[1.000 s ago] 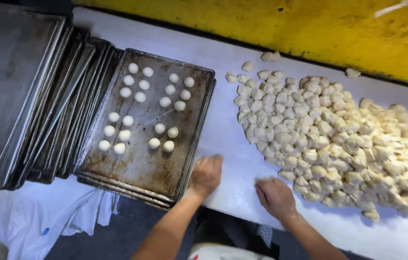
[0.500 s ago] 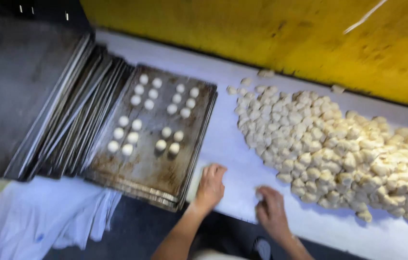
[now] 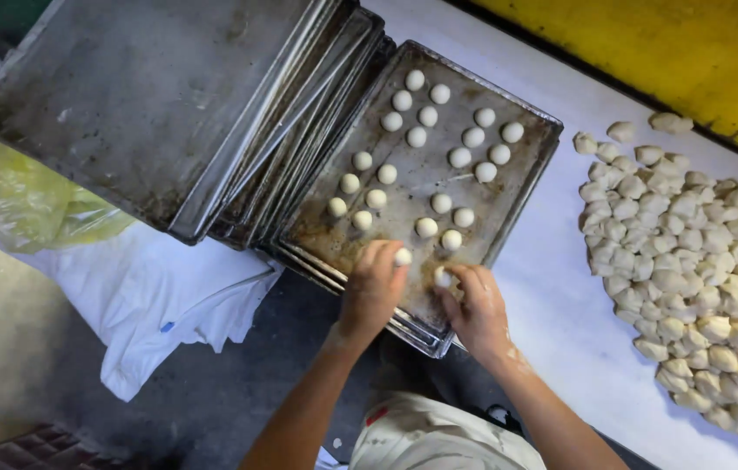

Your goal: The person rolls small pieces of dough into balls on a white countertop and places them onto a metal baking tray. The person repeatedly picks up dough pieces, rolls them between their palms, and arranges them in rows on the tray.

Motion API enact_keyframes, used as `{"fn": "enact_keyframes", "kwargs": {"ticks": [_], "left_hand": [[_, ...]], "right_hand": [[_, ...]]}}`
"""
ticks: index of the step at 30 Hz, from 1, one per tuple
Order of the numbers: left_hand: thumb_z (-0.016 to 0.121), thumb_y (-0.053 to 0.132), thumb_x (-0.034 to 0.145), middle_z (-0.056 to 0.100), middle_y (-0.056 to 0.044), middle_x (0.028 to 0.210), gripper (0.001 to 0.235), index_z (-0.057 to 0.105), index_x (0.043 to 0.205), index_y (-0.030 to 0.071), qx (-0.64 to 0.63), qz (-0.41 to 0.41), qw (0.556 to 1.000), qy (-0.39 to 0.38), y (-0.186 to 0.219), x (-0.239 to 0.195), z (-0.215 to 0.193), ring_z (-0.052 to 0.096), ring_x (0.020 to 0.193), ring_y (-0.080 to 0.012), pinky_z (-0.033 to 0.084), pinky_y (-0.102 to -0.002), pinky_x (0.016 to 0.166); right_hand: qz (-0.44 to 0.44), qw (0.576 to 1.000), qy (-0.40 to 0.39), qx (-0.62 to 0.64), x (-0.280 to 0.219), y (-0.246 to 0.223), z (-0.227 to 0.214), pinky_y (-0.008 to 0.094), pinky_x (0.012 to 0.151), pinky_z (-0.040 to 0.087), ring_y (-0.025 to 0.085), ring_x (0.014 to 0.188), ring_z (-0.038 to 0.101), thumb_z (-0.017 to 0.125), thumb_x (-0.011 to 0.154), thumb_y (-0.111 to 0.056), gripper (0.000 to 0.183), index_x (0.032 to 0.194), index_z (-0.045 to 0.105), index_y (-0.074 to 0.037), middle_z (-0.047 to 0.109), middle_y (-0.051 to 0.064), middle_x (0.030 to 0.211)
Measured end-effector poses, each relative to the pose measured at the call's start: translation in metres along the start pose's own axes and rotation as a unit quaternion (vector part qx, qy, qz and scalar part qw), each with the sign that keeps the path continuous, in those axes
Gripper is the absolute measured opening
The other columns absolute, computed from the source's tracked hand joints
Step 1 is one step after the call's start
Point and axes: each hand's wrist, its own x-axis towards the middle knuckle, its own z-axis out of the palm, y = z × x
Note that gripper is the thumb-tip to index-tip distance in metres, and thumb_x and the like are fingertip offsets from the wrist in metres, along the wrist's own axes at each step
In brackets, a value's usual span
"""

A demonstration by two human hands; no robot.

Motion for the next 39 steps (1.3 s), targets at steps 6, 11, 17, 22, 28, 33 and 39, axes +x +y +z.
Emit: {"fn": "enact_keyframes", "kwargs": {"ticks": [6, 11, 17, 22, 28, 33, 39], "left_hand": [[0.073, 0.012, 0.08, 0.062, -0.008, 0.105, 0.037, 0.065, 0.117, 0.012, 0.029, 0.075, 0.996, -0.025, -0.015, 0.022, 0.029, 0.066, 0.099, -0.0284, 0.056, -0.04, 0.085], [0.075, 0.011, 0.076, 0.064, -0.006, 0.094, 0.031, 0.069, 0.106, 0.016, 0.08, 0.042, 0.996, -0.016, -0.009, 0.027, 0.032, 0.067, 0.089, -0.0282, 0.054, -0.041, 0.078], [0.073, 0.008, 0.088, 0.064, -0.016, 0.108, 0.026, 0.067, 0.113, 0.006, 0.031, 0.066, 0.997, -0.033, 0.0, 0.023, 0.032, 0.062, 0.102, -0.0363, 0.049, -0.046, 0.095], [0.066, 0.008, 0.083, 0.053, -0.02, 0.137, 0.061, 0.053, 0.142, 0.005, 0.045, -0.021, 0.991, -0.122, 0.028, 0.023, 0.018, 0.058, 0.12, -0.0402, 0.046, -0.048, 0.103], [0.066, 0.001, 0.09, 0.061, -0.02, 0.127, 0.045, 0.06, 0.134, -0.002, -0.008, 0.069, 0.996, -0.052, 0.146, 0.016, 0.069, 0.061, 0.118, -0.035, 0.05, -0.043, 0.105], [0.064, 0.006, 0.094, 0.067, -0.017, 0.117, 0.032, 0.064, 0.125, 0.001, -0.057, 0.214, 0.965, -0.141, 0.247, 0.01, 0.195, 0.061, 0.111, -0.0344, 0.047, -0.044, 0.105], [0.064, 0.006, 0.091, 0.064, -0.017, 0.109, 0.031, 0.067, 0.122, 0.008, -0.058, 0.303, 0.939, -0.151, 0.32, 0.017, 0.33, 0.062, 0.09, -0.0387, 0.052, -0.048, 0.079]], "right_hand": [[-0.025, 0.993, -0.008, -0.111, 0.028, 0.002, 0.021, 0.039, 0.075, 0.057, 0.028, 0.088, 0.068, 0.08, 0.085, -0.022, 0.03, 0.111, 0.067, -0.014, 0.063, 0.005, 0.096], [-0.008, 0.995, -0.04, -0.089, 0.023, 0.026, 0.039, 0.045, 0.078, 0.056, 0.038, 0.092, 0.066, 0.076, 0.082, -0.013, 0.031, 0.109, 0.064, -0.007, 0.062, 0.016, 0.097], [-0.025, 0.992, -0.099, 0.076, 0.027, -0.011, -0.037, 0.046, 0.101, 0.048, 0.044, 0.117, 0.058, 0.069, 0.09, -0.008, 0.054, 0.14, 0.049, 0.0, 0.057, 0.026, 0.133], [0.028, 0.966, 0.062, 0.249, -0.02, 0.067, -0.142, 0.045, 0.077, 0.042, 0.03, 0.082, 0.049, 0.062, 0.089, -0.014, 0.013, 0.095, 0.052, -0.007, 0.053, 0.014, 0.09], [0.164, 0.945, 0.056, -0.277, -0.045, 0.212, -0.283, 0.038, 0.076, 0.054, 0.029, 0.095, 0.06, 0.065, 0.094, 0.001, 0.03, 0.122, 0.067, -0.009, 0.067, 0.013, 0.11], [0.066, 0.976, 0.055, -0.2, -0.063, 0.24, -0.305, 0.041, 0.062, 0.036, 0.029, 0.078, 0.045, 0.067, 0.072, 0.011, 0.029, 0.096, 0.058, -0.001, 0.048, 0.012, 0.091], [0.063, 0.977, 0.198, 0.047, -0.183, 0.217, -0.208, 0.045, 0.103, 0.042, 0.034, 0.105, 0.056, 0.066, 0.086, -0.002, 0.024, 0.11, 0.061, -0.006, 0.061, 0.013, 0.108]]}}
